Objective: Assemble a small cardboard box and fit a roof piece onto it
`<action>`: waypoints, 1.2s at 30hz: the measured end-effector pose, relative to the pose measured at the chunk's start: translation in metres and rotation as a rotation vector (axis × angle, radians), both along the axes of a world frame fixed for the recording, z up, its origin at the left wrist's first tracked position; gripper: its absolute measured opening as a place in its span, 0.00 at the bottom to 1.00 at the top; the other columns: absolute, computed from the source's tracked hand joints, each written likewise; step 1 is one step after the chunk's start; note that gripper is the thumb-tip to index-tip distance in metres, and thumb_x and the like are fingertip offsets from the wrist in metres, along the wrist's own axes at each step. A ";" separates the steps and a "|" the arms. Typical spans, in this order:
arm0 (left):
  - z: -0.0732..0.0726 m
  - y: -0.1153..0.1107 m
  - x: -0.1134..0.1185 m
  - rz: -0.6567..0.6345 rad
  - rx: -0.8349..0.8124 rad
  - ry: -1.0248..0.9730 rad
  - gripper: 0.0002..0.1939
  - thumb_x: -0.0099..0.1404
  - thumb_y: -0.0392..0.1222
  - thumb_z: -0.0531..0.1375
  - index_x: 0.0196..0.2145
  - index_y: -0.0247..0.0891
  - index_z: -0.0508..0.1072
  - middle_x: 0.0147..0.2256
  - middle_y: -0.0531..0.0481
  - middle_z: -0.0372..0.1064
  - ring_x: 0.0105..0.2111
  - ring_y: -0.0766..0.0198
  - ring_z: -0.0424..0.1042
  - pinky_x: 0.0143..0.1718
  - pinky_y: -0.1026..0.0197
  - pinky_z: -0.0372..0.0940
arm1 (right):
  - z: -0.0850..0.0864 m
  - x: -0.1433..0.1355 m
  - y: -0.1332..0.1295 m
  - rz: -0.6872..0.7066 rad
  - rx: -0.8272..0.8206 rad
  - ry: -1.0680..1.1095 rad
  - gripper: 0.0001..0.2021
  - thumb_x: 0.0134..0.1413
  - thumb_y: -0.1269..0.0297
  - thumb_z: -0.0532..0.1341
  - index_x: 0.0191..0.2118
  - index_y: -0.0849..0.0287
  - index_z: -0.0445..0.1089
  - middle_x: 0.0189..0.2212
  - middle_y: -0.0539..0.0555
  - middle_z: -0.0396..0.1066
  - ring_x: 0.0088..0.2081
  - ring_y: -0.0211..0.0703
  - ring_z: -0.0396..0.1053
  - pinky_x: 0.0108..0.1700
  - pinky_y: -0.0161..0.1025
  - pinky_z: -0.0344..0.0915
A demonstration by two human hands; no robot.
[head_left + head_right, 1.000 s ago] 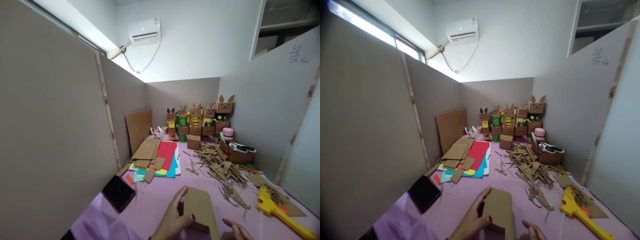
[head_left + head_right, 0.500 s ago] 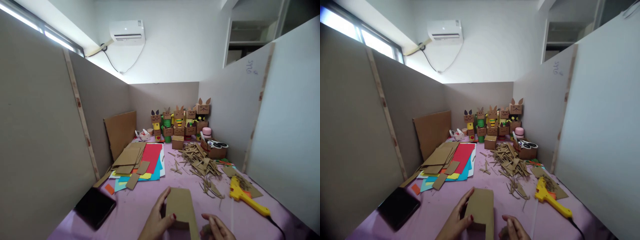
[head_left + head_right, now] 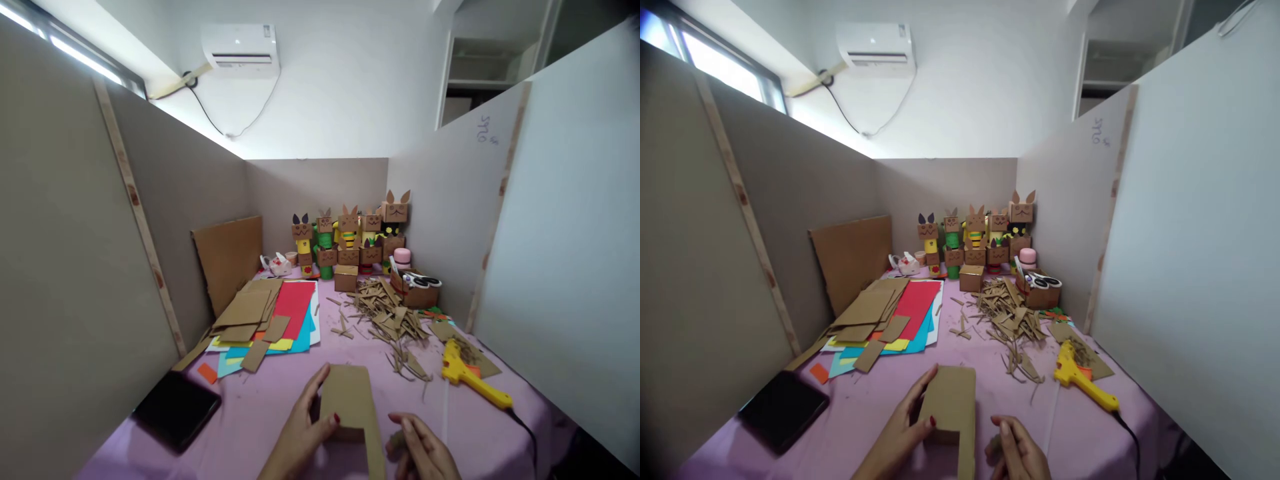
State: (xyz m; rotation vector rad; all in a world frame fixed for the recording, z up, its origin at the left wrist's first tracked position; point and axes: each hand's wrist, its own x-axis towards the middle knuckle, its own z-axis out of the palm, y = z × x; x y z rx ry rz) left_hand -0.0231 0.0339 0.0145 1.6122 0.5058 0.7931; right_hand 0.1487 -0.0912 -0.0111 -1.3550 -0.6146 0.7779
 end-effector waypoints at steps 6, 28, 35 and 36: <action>0.006 -0.005 -0.001 0.003 -0.014 0.010 0.45 0.52 0.60 0.63 0.61 0.36 0.52 0.63 0.38 0.46 0.59 0.47 0.53 0.56 0.53 0.55 | 0.009 -0.003 -0.005 0.012 0.013 -0.011 0.32 0.40 0.33 0.57 0.37 0.62 0.68 0.16 0.48 0.68 0.10 0.30 0.60 0.12 0.26 0.49; 0.004 -0.005 -0.001 0.003 -0.008 -0.008 0.44 0.54 0.57 0.62 0.61 0.35 0.51 0.62 0.39 0.49 0.57 0.49 0.57 0.55 0.55 0.57 | 0.006 -0.002 -0.008 0.051 0.026 -0.064 0.30 0.46 0.37 0.55 0.39 0.63 0.68 0.19 0.49 0.69 0.13 0.30 0.60 0.13 0.26 0.49; 0.002 -0.003 -0.001 0.011 -0.005 0.003 0.45 0.53 0.59 0.62 0.61 0.36 0.52 0.62 0.39 0.48 0.58 0.49 0.56 0.55 0.56 0.56 | 0.003 -0.002 -0.006 0.019 0.042 -0.038 0.32 0.42 0.34 0.55 0.37 0.63 0.68 0.18 0.50 0.70 0.11 0.30 0.61 0.12 0.26 0.49; 0.001 -0.003 -0.001 0.012 -0.004 0.006 0.44 0.53 0.59 0.62 0.61 0.36 0.52 0.62 0.40 0.49 0.58 0.49 0.56 0.55 0.56 0.56 | 0.003 -0.002 -0.006 0.022 0.043 -0.040 0.32 0.43 0.34 0.55 0.37 0.63 0.68 0.18 0.50 0.70 0.11 0.30 0.61 0.13 0.26 0.49</action>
